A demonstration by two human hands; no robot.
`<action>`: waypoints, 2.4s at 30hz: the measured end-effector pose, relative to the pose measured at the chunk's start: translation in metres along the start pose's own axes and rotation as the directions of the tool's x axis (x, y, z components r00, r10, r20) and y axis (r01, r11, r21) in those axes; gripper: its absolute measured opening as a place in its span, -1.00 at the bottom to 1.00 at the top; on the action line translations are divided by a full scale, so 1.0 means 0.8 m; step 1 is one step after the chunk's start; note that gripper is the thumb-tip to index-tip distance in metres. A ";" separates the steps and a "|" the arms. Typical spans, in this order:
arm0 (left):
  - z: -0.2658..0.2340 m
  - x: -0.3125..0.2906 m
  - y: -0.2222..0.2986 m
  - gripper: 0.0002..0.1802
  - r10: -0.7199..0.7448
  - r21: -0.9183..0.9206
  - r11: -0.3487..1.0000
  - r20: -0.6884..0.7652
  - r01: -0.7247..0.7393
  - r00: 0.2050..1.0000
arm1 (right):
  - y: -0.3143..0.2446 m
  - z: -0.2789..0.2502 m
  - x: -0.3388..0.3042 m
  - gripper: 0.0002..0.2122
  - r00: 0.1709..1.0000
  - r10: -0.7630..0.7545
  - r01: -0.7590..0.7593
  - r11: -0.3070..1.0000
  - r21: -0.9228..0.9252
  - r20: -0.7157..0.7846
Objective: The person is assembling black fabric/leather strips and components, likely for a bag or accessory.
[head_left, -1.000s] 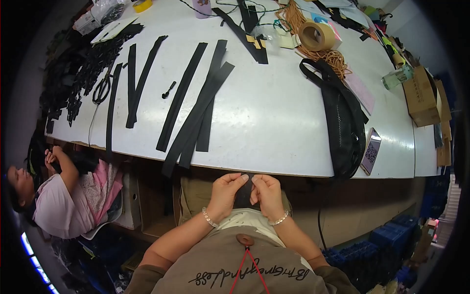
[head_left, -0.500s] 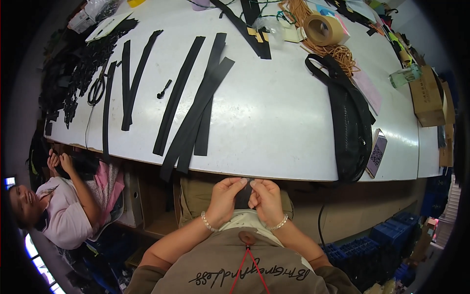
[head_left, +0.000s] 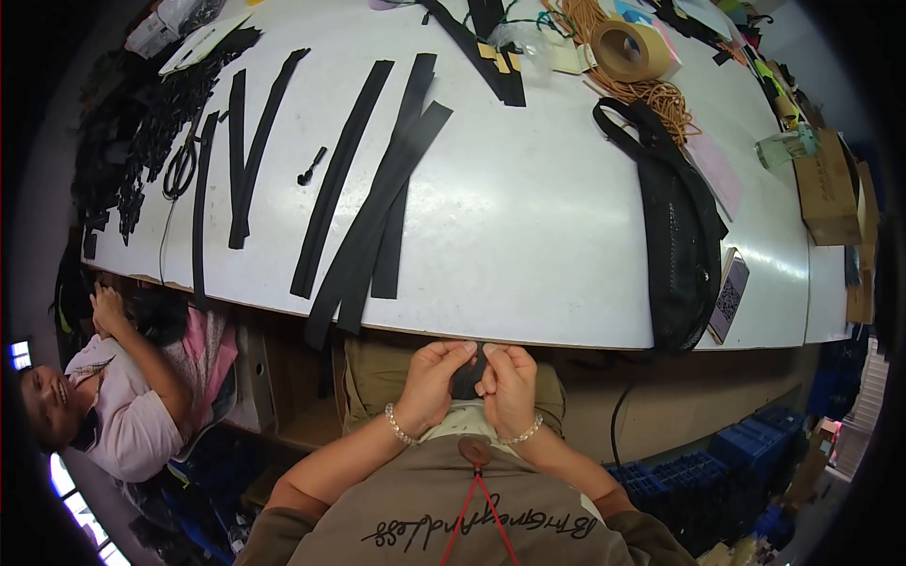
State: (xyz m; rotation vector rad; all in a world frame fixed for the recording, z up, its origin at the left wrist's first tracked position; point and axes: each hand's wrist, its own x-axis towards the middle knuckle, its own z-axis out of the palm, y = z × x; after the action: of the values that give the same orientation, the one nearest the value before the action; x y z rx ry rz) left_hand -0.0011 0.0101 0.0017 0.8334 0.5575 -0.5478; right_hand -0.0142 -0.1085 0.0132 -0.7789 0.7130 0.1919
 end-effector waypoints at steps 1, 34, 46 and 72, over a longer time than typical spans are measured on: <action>-0.001 0.001 -0.002 -0.88 0.007 0.002 1.000 0.004 -0.007 1.000 | -0.002 0.000 0.000 -0.94 0.999 0.032 -0.032 0.999 -0.013 0.015; 0.001 0.004 0.009 -0.87 0.029 0.046 0.998 0.121 -0.035 0.992 | 0.009 0.007 0.000 -0.95 0.998 -0.035 0.039 0.996 0.076 -0.059; 0.002 -0.031 0.025 -0.87 0.130 0.252 0.958 0.031 -0.134 0.991 | -0.009 -0.012 -0.015 -0.92 0.973 0.020 -0.001 0.996 -0.085 0.228; 0.005 -0.048 0.045 -0.88 0.572 0.560 0.402 0.464 -0.725 0.676 | -0.046 0.003 -0.044 -0.87 0.683 -0.501 0.725 0.558 -0.404 0.532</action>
State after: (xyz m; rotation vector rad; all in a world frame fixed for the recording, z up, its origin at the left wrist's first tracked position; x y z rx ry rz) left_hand -0.0048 0.0352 0.0478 1.6355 -0.2635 -0.0623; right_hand -0.0240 -0.1294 0.0587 -1.5230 -0.0487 -0.1191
